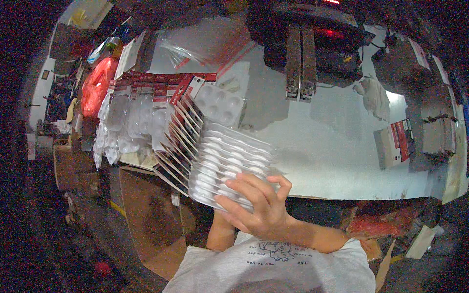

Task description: The person places white plastic mixing palettes into clear plastic bags and seals them with red Artix labels using a heat sealer. They then stack the finished packages and place them into a cardboard box.

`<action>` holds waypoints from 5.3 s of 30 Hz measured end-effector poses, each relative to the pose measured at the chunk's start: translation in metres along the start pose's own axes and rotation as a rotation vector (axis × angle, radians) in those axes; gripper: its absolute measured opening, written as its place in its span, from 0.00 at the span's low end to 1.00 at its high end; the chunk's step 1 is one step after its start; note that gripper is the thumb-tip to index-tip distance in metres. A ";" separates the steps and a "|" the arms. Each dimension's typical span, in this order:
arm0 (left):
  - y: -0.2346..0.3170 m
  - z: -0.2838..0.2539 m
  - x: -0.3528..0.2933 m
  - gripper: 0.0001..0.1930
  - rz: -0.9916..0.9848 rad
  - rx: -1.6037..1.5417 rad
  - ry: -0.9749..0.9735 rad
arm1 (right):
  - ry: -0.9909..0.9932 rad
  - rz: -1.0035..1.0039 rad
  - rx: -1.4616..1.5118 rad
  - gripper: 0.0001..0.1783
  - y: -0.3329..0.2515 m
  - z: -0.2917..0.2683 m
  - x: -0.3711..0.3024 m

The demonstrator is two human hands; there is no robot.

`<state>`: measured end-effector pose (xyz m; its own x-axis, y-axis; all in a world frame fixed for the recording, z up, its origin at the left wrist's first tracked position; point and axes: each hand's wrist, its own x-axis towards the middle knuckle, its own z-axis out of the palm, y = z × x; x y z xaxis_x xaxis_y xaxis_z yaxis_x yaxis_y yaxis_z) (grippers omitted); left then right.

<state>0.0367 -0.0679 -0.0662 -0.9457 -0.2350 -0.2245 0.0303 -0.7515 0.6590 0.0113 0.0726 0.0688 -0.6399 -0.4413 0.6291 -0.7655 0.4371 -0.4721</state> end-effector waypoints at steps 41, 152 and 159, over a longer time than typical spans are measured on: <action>0.013 -0.015 -0.040 0.62 -0.027 0.126 0.047 | -0.088 0.273 0.379 0.45 -0.004 -0.026 0.020; 0.040 0.046 -0.085 0.63 -0.090 0.923 -0.406 | -0.875 0.609 0.473 0.13 0.136 -0.026 0.023; 0.043 0.043 -0.089 0.65 -0.046 0.920 -0.354 | -0.865 0.870 0.637 0.15 0.122 -0.003 0.033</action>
<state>0.1078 -0.0523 0.0129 -0.9865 0.0928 -0.1351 -0.1307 0.0527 0.9900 -0.1025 0.1139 0.0340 -0.5810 -0.6574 -0.4798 0.1500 0.4930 -0.8570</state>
